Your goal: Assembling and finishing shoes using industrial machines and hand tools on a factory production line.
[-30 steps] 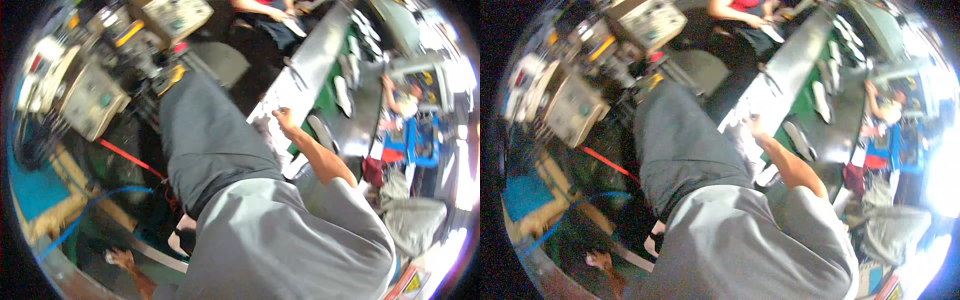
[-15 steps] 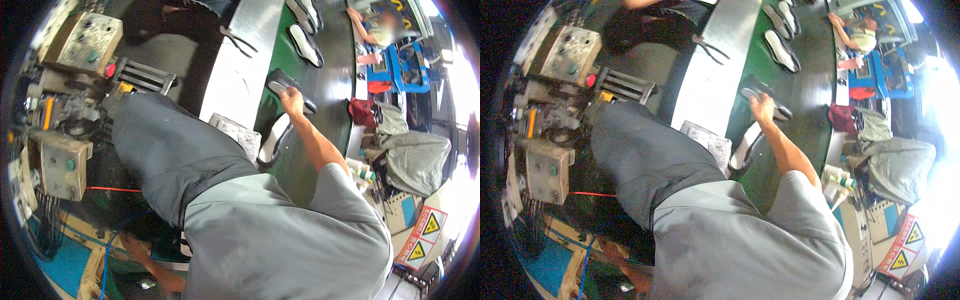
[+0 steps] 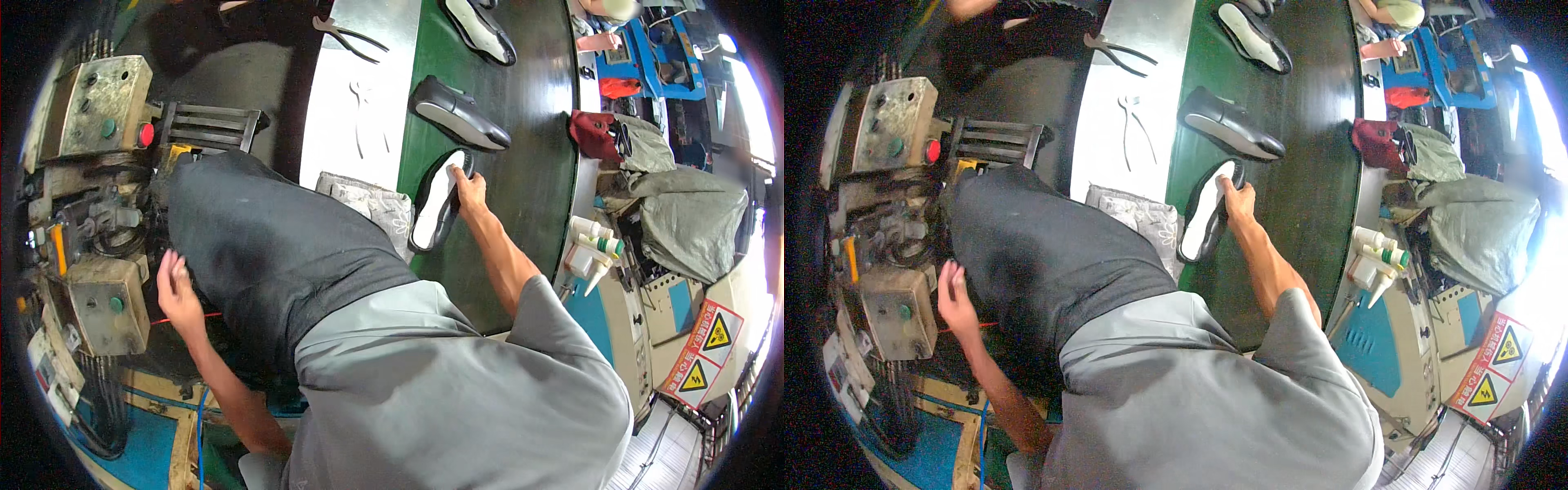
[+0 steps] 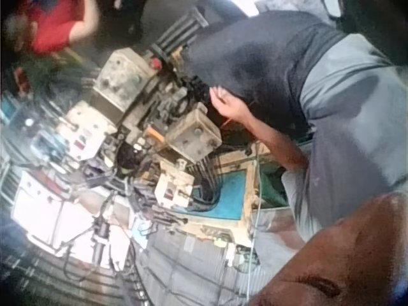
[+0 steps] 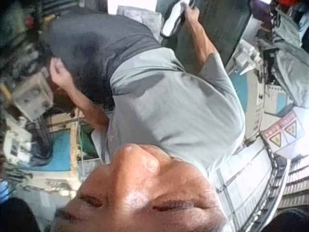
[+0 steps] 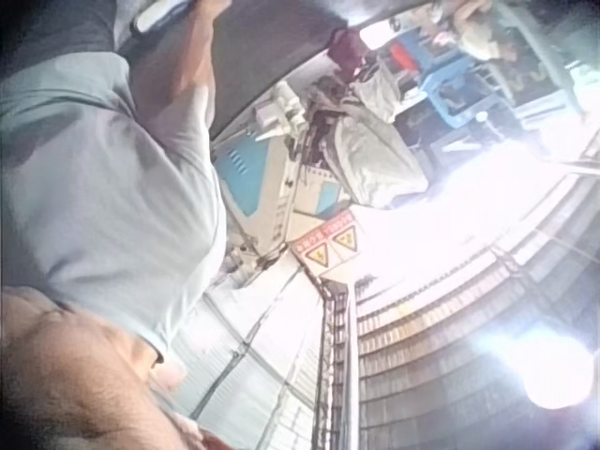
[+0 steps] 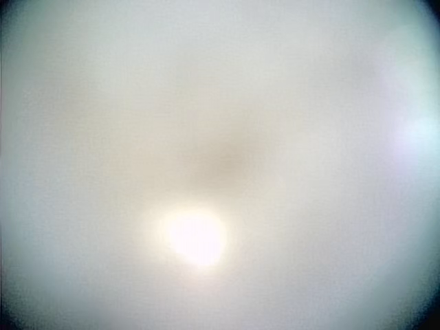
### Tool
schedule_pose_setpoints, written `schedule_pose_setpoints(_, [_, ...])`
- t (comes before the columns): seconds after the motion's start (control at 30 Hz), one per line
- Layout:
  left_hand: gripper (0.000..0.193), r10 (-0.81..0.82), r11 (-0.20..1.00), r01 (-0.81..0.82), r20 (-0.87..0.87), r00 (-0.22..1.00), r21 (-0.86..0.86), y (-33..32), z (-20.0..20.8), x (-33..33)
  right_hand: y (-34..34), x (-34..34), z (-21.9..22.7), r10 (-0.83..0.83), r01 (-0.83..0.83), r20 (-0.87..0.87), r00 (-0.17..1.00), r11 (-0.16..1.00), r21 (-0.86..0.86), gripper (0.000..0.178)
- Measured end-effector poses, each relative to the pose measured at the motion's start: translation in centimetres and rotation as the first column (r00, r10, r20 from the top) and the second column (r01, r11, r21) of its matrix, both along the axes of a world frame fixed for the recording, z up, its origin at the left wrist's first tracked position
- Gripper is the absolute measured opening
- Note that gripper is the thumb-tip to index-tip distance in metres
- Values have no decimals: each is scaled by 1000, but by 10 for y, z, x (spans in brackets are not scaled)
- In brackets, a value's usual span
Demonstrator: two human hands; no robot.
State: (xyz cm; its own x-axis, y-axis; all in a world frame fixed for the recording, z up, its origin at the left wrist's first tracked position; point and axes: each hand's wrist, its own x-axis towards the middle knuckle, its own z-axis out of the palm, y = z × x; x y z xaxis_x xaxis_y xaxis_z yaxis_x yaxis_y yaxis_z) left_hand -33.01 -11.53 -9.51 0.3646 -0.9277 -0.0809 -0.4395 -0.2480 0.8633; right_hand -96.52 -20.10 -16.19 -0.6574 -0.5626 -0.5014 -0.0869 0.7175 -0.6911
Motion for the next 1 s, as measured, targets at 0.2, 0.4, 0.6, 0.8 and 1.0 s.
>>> schedule_pose_setpoints(0.2, [54,-190,969,243,-524,830,34,-79,50,-151,-51,42,100,294,-318,-122,948,889,-331,56])
schedule_pose_setpoints(0.4, [75,-209,927,350,-961,180,-136,-111,53,-204,-93,182,202,320,165,508,800,696,-699,31])
schedule_pose_setpoints(0.6, [67,-93,935,-290,-931,354,-204,-108,80,-132,-41,237,190,393,68,758,520,866,-495,51])
schedule_pose_setpoints(0.8, [66,178,894,-434,-796,579,-115,-62,83,-107,7,265,162,852,-810,455,259,448,-379,74])
schedule_pose_setpoints(1.0, [59,190,896,-419,-726,661,-148,-45,70,-103,-32,342,158,962,-933,-271,39,-62,-355,72])
